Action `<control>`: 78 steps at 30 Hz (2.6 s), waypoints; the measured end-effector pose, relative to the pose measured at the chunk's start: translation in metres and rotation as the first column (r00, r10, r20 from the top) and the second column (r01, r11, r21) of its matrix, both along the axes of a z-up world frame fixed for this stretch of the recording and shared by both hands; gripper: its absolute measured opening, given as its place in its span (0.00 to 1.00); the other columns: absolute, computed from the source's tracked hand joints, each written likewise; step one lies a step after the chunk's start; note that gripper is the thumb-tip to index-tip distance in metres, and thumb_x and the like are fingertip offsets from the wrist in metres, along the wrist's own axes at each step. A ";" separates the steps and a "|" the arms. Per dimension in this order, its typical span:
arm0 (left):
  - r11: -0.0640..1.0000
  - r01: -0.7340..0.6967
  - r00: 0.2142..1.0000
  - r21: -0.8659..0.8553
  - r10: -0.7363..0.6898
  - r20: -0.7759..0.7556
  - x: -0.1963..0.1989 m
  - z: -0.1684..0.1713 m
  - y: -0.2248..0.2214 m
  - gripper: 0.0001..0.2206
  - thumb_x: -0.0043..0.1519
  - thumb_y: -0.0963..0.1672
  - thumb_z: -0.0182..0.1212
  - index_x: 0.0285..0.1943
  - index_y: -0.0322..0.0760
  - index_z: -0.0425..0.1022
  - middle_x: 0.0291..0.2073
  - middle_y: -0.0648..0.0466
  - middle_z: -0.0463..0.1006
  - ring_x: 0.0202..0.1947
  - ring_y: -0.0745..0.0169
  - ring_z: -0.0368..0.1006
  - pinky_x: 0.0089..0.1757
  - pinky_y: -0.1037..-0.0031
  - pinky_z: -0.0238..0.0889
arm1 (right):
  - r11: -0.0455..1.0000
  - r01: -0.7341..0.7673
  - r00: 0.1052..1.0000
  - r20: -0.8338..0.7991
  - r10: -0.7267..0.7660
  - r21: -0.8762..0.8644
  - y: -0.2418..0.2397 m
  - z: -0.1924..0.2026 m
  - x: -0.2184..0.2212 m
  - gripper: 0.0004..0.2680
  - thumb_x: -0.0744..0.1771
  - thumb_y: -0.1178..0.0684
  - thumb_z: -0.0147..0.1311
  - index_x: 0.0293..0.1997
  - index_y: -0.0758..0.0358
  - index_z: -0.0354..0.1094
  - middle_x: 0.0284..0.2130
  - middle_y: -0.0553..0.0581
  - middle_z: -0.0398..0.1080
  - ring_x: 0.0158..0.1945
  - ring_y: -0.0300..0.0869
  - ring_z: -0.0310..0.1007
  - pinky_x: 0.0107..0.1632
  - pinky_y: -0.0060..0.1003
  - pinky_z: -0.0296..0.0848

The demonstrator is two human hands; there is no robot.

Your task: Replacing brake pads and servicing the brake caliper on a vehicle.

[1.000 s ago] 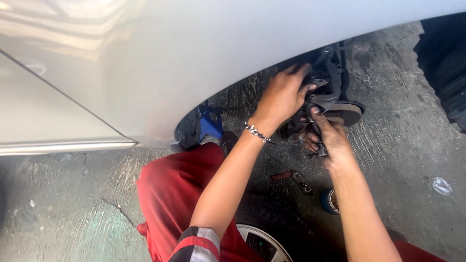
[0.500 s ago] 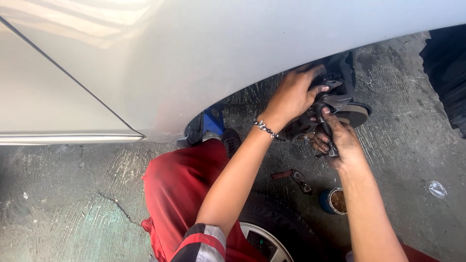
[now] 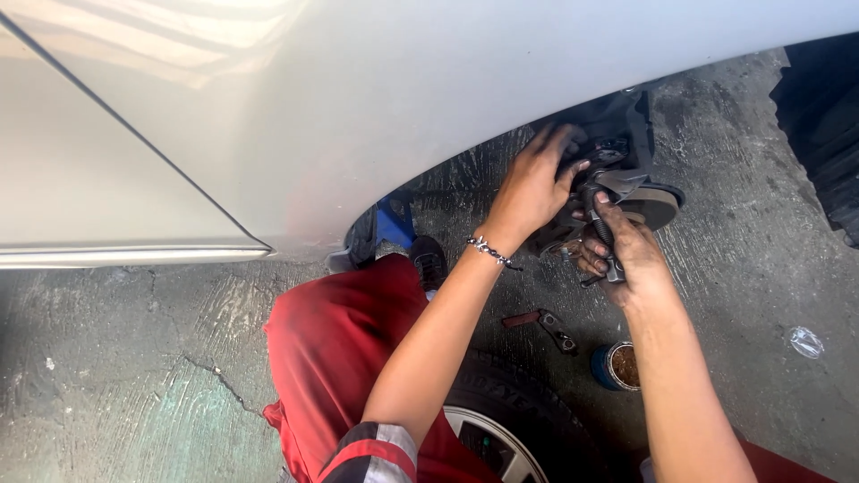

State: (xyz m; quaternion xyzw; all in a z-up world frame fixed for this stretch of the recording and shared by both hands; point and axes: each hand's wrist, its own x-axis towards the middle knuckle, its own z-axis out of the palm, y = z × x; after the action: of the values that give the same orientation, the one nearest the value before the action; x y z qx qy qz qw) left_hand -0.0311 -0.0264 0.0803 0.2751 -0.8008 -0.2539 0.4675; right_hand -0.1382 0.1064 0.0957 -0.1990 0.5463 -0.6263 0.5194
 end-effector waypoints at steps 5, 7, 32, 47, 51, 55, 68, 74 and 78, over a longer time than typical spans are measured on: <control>0.991 0.058 0.988 0.122 -0.039 -0.147 0.004 -0.009 0.010 0.14 0.61 0.42 0.67 0.55 0.35 0.77 0.52 0.46 0.78 0.53 0.46 0.79 0.53 0.64 0.73 | 1.000 0.004 1.000 0.002 -0.004 -0.020 0.001 -0.003 -0.001 0.16 0.69 0.42 0.57 0.43 0.70 0.69 0.14 0.45 0.54 0.15 0.32 0.50 0.21 0.28 0.52; 0.986 -0.031 0.978 0.161 0.063 -0.200 0.000 -0.019 0.009 0.13 0.57 0.43 0.71 0.49 0.35 0.79 0.48 0.47 0.79 0.48 0.48 0.79 0.48 0.65 0.73 | 0.999 0.001 0.999 0.032 0.000 -0.035 -0.001 -0.002 -0.001 0.15 0.69 0.43 0.57 0.43 0.70 0.69 0.15 0.45 0.56 0.15 0.31 0.51 0.21 0.28 0.52; 0.960 -0.031 0.937 0.278 0.125 -0.327 -0.001 -0.060 0.047 0.17 0.66 0.47 0.64 0.60 0.33 0.77 0.54 0.43 0.79 0.56 0.47 0.77 0.57 0.65 0.70 | 0.917 -0.113 0.991 0.029 0.134 -0.383 0.017 -0.036 -0.022 0.24 0.65 0.32 0.66 0.42 0.69 0.67 0.31 0.52 0.68 0.31 0.36 0.66 0.35 0.32 0.67; 0.952 -0.029 0.928 0.306 0.139 -0.346 -0.010 -0.076 0.046 0.22 0.62 0.49 0.69 0.62 0.34 0.77 0.57 0.45 0.77 0.58 0.50 0.77 0.56 0.65 0.73 | 0.990 0.078 0.996 0.057 -0.072 -0.114 0.025 -0.035 -0.019 0.06 0.74 0.57 0.46 0.54 0.68 0.66 0.37 0.57 0.70 0.26 0.33 0.64 0.38 0.32 0.75; 0.960 -0.014 0.919 0.279 0.122 -0.374 -0.010 -0.076 0.047 0.21 0.63 0.49 0.68 0.60 0.34 0.78 0.56 0.45 0.78 0.56 0.50 0.78 0.55 0.66 0.74 | 0.937 0.291 0.662 0.748 -0.052 -0.193 0.024 -0.056 -0.023 0.08 0.72 0.63 0.40 0.53 0.75 0.65 0.39 0.65 0.71 0.24 0.33 0.63 0.35 0.26 0.71; 0.956 -0.071 0.918 0.285 0.174 -0.356 -0.010 -0.063 0.049 0.24 0.59 0.52 0.71 0.57 0.31 0.78 0.54 0.44 0.78 0.55 0.49 0.78 0.53 0.66 0.74 | 0.899 0.239 0.569 0.804 0.176 -0.366 0.023 -0.038 -0.002 0.08 0.72 0.61 0.40 0.53 0.72 0.65 0.40 0.68 0.69 0.26 0.38 0.65 0.36 0.30 0.71; 0.937 -0.113 0.904 0.332 0.235 -0.356 -0.017 -0.064 0.054 0.23 0.58 0.51 0.71 0.55 0.30 0.79 0.52 0.42 0.78 0.53 0.46 0.77 0.52 0.63 0.73 | 0.950 -0.304 0.667 -0.727 0.164 -0.065 0.066 -0.006 0.011 0.24 0.61 0.51 0.67 0.62 0.61 0.62 0.59 0.63 0.63 0.61 0.49 0.67 0.56 0.50 0.74; 0.937 -0.144 0.902 0.318 0.256 -0.347 -0.015 -0.060 0.053 0.22 0.57 0.50 0.72 0.54 0.30 0.79 0.50 0.43 0.78 0.51 0.45 0.77 0.52 0.63 0.73 | 0.999 -0.038 -0.357 -0.934 -0.010 0.003 0.067 0.002 0.033 0.19 0.61 0.46 0.65 0.54 0.62 0.69 0.51 0.68 0.69 0.54 0.57 0.73 0.50 0.49 0.75; 0.952 -0.128 0.893 0.277 0.232 -0.385 -0.015 -0.060 0.055 0.17 0.63 0.47 0.68 0.54 0.30 0.78 0.51 0.45 0.79 0.53 0.46 0.77 0.55 0.64 0.72 | 0.959 0.281 0.238 -0.965 -0.111 -0.041 0.063 -0.014 0.026 0.15 0.75 0.42 0.45 0.51 0.68 0.68 0.38 0.72 0.69 0.41 0.63 0.70 0.44 0.52 0.67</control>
State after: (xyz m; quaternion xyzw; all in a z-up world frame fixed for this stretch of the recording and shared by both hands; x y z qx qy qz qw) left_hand -0.0456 0.0281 0.0200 0.3440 -0.6171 -0.3579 0.6105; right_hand -0.1125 0.1693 0.0815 -0.4295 0.8109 -0.3972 0.0124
